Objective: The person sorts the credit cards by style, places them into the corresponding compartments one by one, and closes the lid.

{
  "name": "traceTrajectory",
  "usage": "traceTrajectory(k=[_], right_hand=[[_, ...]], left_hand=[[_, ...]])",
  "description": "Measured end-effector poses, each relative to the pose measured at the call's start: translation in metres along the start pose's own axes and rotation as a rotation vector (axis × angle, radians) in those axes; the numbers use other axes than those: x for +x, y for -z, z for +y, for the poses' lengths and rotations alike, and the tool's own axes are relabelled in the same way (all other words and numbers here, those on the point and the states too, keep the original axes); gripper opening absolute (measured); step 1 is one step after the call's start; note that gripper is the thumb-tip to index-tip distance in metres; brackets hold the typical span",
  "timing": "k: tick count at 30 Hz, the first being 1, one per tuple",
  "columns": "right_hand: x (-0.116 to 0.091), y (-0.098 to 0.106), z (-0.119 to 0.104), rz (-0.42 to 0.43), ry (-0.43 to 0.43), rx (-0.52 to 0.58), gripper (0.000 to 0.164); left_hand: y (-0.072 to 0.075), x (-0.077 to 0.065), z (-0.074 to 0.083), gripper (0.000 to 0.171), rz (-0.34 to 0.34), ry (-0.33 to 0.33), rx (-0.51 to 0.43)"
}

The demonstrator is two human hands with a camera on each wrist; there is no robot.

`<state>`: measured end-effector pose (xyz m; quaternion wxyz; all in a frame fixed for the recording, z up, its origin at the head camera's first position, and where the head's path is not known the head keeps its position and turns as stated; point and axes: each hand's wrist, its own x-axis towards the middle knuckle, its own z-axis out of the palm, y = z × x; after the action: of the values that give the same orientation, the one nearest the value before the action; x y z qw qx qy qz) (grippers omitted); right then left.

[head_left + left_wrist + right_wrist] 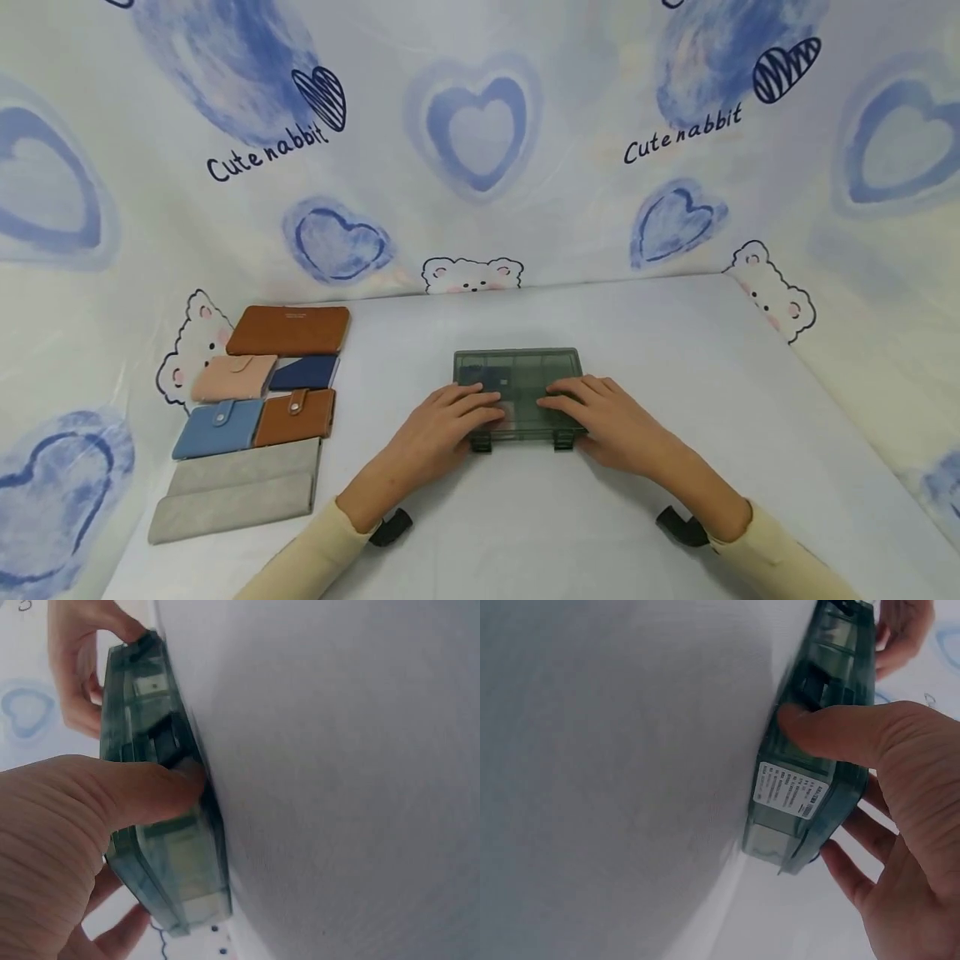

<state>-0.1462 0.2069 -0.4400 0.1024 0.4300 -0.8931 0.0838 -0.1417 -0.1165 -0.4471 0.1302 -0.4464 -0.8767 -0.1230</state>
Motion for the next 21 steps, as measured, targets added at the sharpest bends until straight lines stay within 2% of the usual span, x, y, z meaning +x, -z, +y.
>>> traceTrajectory(k=[3,8,16,21], right_hand=[[-0.001,-0.001,0.002,-0.005,0.003,0.005,0.077],[-0.001,0.001,0.007,-0.025,0.022,0.043,0.078],[-0.002,0.006,0.012,-0.048,0.034,0.155,0.069],[-0.007,0.004,0.014,-0.061,0.003,0.223,0.064]], left_hand=[[0.003,0.001,-0.001,0.063,-0.039,0.009,0.001],[0.008,0.001,-0.006,0.062,-0.092,0.029,-0.054],[0.005,0.004,-0.013,0.047,-0.037,-0.006,-0.191],[0.000,0.006,-0.012,0.040,-0.028,-0.033,-0.206]])
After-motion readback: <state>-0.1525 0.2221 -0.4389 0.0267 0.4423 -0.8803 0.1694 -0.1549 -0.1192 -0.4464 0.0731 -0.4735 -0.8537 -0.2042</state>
